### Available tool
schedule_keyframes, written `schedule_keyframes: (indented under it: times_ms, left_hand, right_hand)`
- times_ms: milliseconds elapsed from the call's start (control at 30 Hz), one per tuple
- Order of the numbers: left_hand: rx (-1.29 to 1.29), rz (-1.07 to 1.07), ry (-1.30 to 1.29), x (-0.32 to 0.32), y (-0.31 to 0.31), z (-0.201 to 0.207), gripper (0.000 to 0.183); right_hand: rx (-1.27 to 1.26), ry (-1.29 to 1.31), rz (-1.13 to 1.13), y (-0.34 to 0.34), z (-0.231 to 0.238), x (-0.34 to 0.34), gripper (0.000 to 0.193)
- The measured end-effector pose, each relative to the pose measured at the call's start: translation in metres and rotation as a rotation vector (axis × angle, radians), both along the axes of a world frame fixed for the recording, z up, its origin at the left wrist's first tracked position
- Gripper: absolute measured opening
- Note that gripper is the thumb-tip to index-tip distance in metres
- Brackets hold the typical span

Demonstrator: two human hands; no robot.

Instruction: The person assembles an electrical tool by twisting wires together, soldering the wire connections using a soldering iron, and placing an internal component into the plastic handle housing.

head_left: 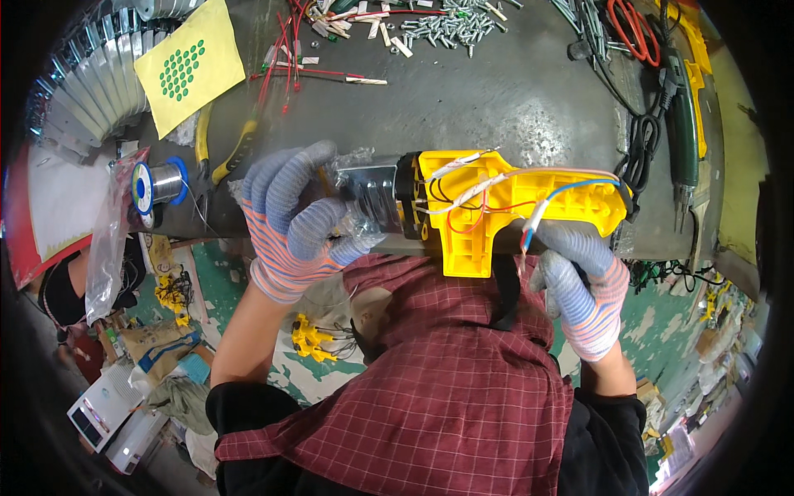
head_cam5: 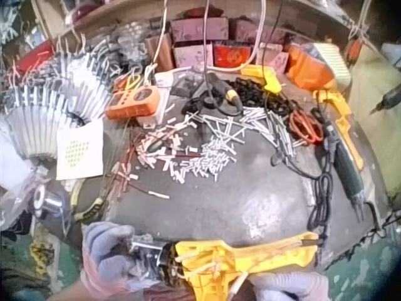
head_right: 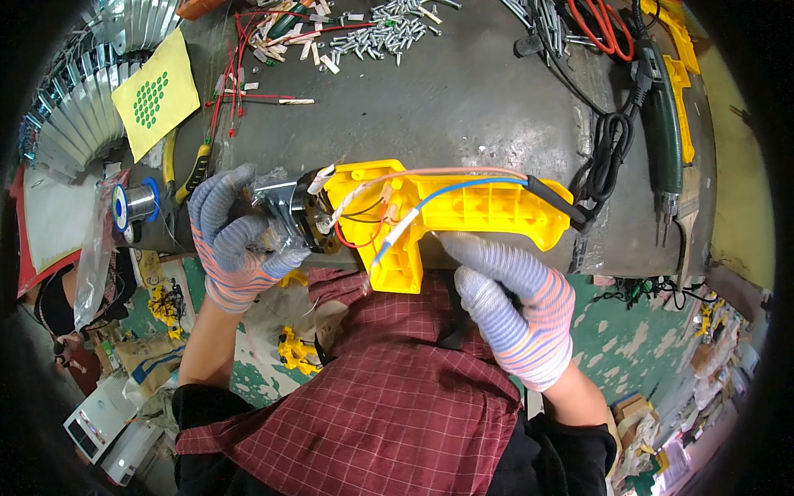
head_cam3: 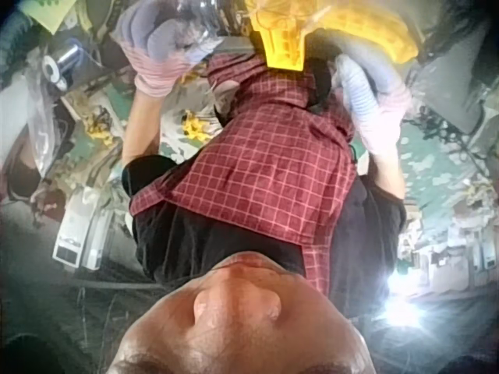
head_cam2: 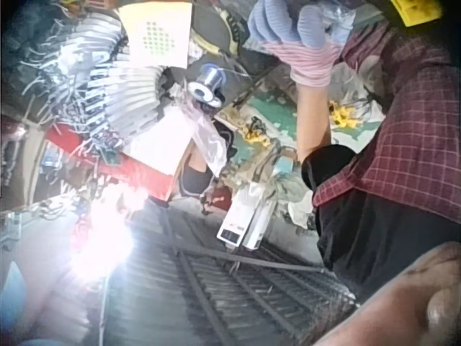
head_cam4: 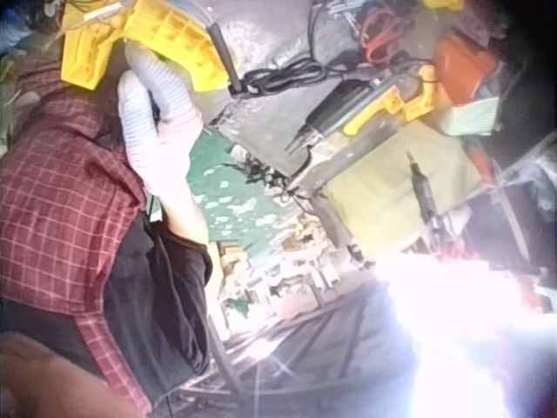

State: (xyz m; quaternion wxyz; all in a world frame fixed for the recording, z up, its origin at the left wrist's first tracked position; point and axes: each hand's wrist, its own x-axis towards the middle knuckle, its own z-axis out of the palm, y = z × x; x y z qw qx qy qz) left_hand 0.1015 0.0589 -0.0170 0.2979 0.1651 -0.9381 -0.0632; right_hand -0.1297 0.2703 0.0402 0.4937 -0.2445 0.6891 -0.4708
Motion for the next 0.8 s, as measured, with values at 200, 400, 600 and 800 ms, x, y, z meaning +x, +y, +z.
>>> schedule_keyframes:
  times_ms: [200, 400, 600, 800]
  left_hand:
    - [-0.022, -0.043, 0.052, 0.002, -0.001, -0.006, 0.041]
    - [-0.016, -0.028, 0.012, 0.004, -0.002, -0.006, 0.048]
    - [-0.023, -0.006, -0.011, 0.007, -0.001, -0.005, 0.055]
    - [0.012, -0.019, -0.039, 0.004, 0.001, -0.004, 0.056]
  right_hand:
    - [-0.099, 0.121, 0.074, 0.001, -0.001, 0.000, 0.027]
    - [-0.136, 0.261, 0.105, -0.015, -0.004, 0.007, 0.027]
    - [-0.108, -0.535, 0.015, -0.010, -0.009, -0.004, 0.030]
    - [-0.341, 0.046, 0.262, -0.006, -0.017, 0.012, 0.030]
